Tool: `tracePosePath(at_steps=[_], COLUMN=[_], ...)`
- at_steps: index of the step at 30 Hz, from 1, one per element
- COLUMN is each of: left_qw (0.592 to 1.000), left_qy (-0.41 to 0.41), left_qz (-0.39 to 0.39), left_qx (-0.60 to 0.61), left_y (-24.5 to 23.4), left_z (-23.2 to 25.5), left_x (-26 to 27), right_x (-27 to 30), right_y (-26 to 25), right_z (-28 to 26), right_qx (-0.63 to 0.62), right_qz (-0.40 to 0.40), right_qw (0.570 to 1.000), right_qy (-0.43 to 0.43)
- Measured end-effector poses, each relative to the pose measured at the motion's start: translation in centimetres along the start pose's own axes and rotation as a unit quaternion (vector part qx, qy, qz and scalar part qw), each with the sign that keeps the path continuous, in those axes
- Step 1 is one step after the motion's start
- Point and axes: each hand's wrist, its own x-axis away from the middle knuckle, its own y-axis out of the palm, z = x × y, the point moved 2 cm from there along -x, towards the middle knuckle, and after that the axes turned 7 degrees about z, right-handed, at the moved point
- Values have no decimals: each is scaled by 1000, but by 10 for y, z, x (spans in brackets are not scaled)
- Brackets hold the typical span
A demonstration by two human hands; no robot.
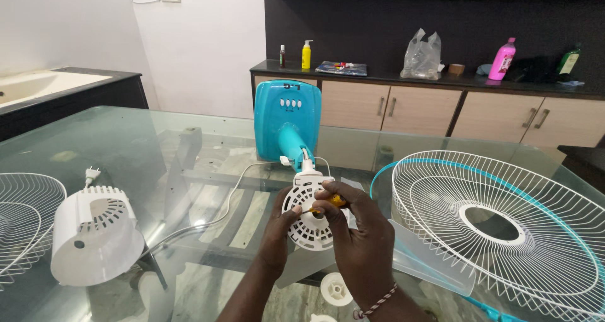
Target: The person uses a yellow screwdriver to loosen and remove screws from the white plastic rear housing of a disassembled electric fan. They repeatedly insert the screwdriver into screw slots, turn it, and remove screws, placing them on the glass table. The fan blades, front grille, and motor housing remain separate on the table throughout.
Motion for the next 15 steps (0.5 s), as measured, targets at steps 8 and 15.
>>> tracePosePath(at_steps=[8, 15], left_qw=[1000, 998], left_qy=[3, 53], left_qz=[0, -3], left_qx=[14, -45], left_y=[-3, 0], left_z=[-7, -16], left_x=[-3, -5], right_x=[-8, -21], right_y=[3, -1], right_z=[-6, -22], right_qx=[15, 91], right_qz=[-19, -109], right_qw=[1000, 978], right_qy=[-9, -153])
